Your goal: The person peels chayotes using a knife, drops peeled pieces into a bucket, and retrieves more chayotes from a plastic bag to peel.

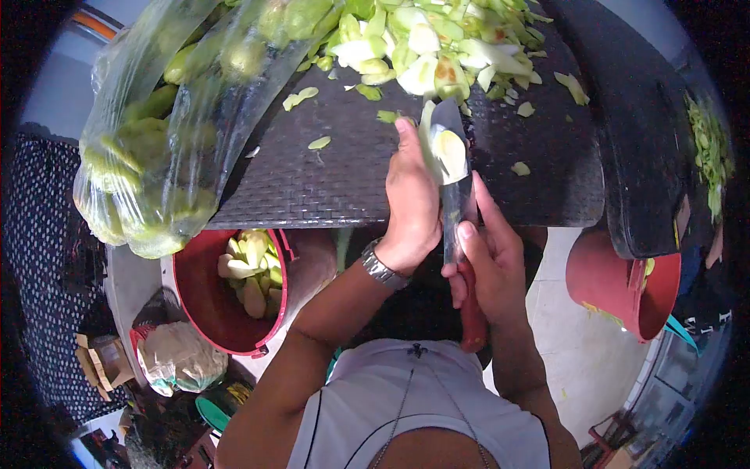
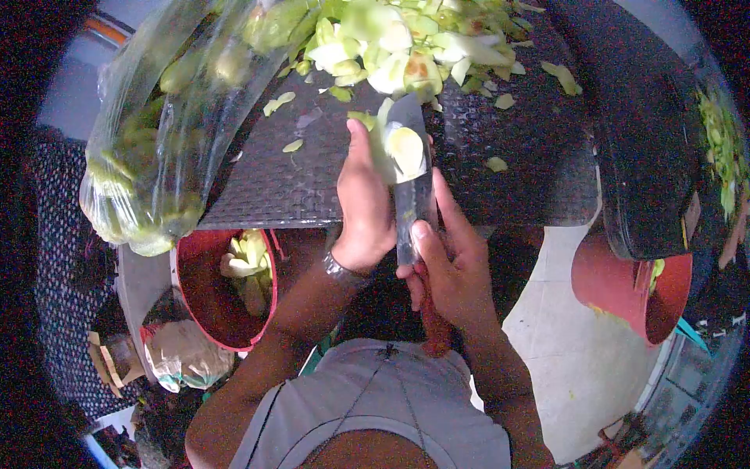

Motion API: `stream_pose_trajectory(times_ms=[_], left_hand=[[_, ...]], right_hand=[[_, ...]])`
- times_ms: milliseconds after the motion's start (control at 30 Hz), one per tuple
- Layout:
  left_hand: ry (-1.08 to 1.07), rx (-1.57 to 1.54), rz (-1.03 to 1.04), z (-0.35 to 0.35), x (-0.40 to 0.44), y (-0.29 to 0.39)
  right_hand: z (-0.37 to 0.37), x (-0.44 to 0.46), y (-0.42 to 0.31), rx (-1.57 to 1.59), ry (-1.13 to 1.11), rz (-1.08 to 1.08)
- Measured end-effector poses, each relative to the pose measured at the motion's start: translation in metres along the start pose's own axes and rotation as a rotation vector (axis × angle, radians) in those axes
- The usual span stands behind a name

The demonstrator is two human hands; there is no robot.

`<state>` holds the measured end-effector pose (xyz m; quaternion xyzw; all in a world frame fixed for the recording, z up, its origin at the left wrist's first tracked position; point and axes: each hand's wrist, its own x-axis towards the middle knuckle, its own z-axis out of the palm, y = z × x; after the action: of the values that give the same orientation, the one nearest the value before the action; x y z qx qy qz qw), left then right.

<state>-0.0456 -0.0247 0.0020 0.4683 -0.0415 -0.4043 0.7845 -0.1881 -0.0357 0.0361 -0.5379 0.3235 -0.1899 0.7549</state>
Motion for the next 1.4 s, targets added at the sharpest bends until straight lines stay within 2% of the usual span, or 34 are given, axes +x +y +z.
stream_pose_trajectory(times_ms=[200,267,433,567,733,833,933,967,1067,1167,1267,1400], left_hand=[[0.042,-0.092,0.083,0.003,0.006,0.011],[0.007,-0.133,0.058,-0.002,0.011,0.011],[-0.009,-0.111,0.044,0.000,0.008,0.009],[0.065,0.071,0.112,0.006,-0.002,0.018],[0.139,0.285,0.169,0.008,-0.007,0.025],[0.038,0.227,0.221,0.000,0.004,0.015],[-0.132,-0.198,0.115,-0.002,0.019,0.012],[-0.114,-0.244,0.112,-0.001,0.022,0.012],[-0.017,0.116,0.203,-0.007,0.020,0.019],[0.167,0.315,0.423,-0.007,0.027,0.014],[0.159,0.399,0.489,-0.013,0.026,0.012],[0.177,0.330,0.383,-0.007,0.019,0.014]], right_hand=[[0.004,-0.004,-0.002,-0.001,-0.027,0.031],[0.001,-0.007,-0.005,0.033,-0.087,0.057],[0.005,0.000,-0.009,0.022,-0.047,0.062],[0.004,0.003,-0.005,0.065,-0.091,0.042],[0.011,0.008,-0.017,0.101,-0.024,0.093],[0.006,0.013,-0.017,0.146,-0.056,0.100],[0.004,0.018,-0.019,0.154,-0.109,0.108],[0.005,0.020,-0.021,0.146,-0.122,0.114],[0.008,0.021,-0.027,0.139,-0.081,0.161],[0.009,0.022,-0.030,0.230,-0.120,0.182],[0.007,0.024,-0.021,0.297,-0.155,0.165],[0.015,0.027,-0.015,0.310,-0.130,0.105]])
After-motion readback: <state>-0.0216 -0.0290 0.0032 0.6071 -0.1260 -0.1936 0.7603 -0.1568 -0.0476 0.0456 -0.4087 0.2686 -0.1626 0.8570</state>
